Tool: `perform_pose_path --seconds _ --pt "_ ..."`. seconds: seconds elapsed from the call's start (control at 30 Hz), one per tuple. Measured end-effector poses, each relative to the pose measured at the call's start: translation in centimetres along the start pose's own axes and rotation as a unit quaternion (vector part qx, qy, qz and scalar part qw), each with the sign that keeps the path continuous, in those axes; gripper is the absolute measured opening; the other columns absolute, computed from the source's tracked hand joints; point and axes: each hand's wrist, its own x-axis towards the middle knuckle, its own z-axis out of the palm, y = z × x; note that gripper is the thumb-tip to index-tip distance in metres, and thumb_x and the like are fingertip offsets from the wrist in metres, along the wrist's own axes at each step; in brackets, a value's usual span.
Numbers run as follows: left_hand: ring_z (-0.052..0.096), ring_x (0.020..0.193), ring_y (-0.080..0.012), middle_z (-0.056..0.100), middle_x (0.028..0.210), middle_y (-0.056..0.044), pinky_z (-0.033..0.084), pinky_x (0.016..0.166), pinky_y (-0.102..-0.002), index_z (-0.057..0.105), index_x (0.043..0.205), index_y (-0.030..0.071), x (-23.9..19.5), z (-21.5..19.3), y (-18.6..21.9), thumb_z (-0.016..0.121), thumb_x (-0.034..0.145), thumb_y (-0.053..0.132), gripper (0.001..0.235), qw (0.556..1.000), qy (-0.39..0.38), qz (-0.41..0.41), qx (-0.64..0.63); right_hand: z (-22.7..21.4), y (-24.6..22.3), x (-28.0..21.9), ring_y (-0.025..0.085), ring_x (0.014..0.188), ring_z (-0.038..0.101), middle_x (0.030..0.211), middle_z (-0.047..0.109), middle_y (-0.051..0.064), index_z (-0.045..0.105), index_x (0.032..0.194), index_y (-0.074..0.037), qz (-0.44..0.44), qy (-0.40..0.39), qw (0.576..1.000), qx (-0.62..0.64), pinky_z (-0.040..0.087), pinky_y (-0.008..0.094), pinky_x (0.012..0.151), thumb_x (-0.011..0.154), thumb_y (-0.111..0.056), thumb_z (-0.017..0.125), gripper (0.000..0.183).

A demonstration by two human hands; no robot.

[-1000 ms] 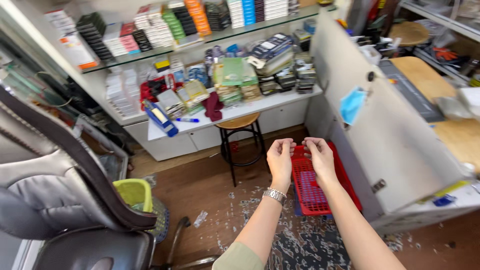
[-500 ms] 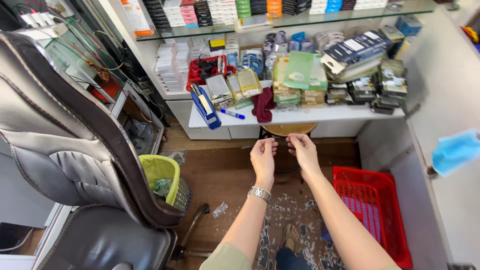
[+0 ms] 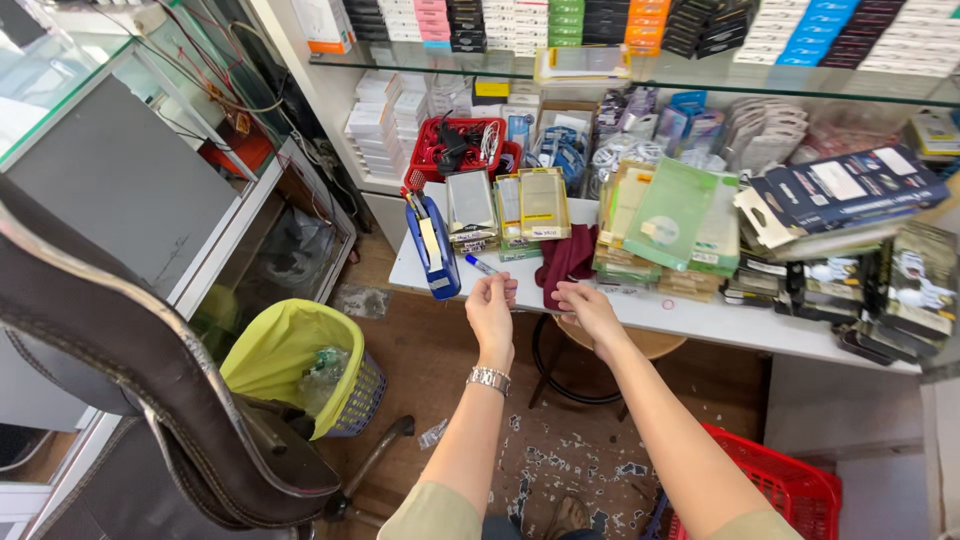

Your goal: The person labels small rectangular packages with a blue marker, stacks them, and places them on a glass shelf. They repeat this process with different packages, organizing them into neat piles.

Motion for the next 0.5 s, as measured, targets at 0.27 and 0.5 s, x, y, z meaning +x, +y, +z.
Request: perform_pose_path --seconds 0.27,0.5 --pt "0.064 0.076 -0.0107 0.073 0.088 -0.008 0.052 0.07 -0.026 0.067 0.104 -0.001 9.7 0.7 0.2 0.056 0.105 0.018 0.023 0.999 0.012 0.017 -0.031 1.2 -1.0 8.3 0.018 0.112 0.064 0.127 0.069 0.006 0.051 0.144 -0.003 -0.002 0.025 0.999 0.037 0.055 0.033 0.091 0.097 -0.022 0.06 0.051" --pt "0.063 0.079 -0.0103 0.079 0.098 -0.01 0.053 0.076 -0.025 0.064 0.127 0.002 17.0 1.4 1.7 0.05 0.105 0.022 0.033 0.995 -0.092 -0.035 0.034 1.8 -3.5 12.6 0.018 0.112 0.061 0.128 0.065 0.01 0.056 0.144 -0.002 -0.01 0.13 0.991 0.012 0.052 0.034 0.091 0.097 -0.025 0.062 0.052"
